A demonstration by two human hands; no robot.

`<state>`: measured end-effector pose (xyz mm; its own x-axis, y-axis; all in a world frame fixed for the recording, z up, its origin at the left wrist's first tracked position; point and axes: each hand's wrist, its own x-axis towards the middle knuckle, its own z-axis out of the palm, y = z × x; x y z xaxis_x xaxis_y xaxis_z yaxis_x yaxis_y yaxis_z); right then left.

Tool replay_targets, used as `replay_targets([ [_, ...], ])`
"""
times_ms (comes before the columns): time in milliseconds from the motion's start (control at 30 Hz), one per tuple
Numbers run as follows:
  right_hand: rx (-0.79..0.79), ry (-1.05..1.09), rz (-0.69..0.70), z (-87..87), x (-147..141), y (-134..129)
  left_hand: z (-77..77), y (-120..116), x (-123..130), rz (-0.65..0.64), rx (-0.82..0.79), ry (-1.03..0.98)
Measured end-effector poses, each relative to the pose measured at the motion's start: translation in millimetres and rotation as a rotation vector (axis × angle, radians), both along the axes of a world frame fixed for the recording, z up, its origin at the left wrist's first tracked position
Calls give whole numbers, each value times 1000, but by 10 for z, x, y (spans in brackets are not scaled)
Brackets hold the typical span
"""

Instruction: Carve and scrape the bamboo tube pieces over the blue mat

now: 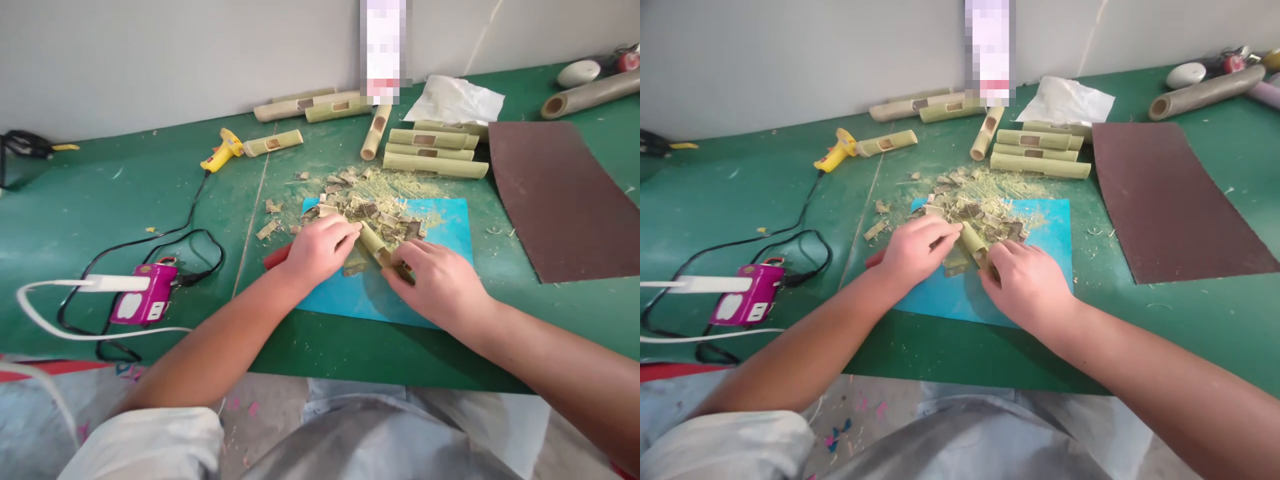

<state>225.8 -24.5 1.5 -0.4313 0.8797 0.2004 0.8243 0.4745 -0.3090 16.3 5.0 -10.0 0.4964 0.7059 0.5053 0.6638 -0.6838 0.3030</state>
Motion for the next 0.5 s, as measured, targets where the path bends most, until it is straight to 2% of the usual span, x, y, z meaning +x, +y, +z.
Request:
replay_targets([
  [133,-16,-3,6,3,-5,-6,-5,-13,9,-100,0,36],
  [233,-13,3,-8,3,-4,-8,-21,12,-8,1,40,-21],
  [367,-17,11,10,2,-2,-4,-32,40,-23,-67,18,17],
  [500,-3,20,3,6,-3,-2,-21,37,-10,29,46,-33],
])
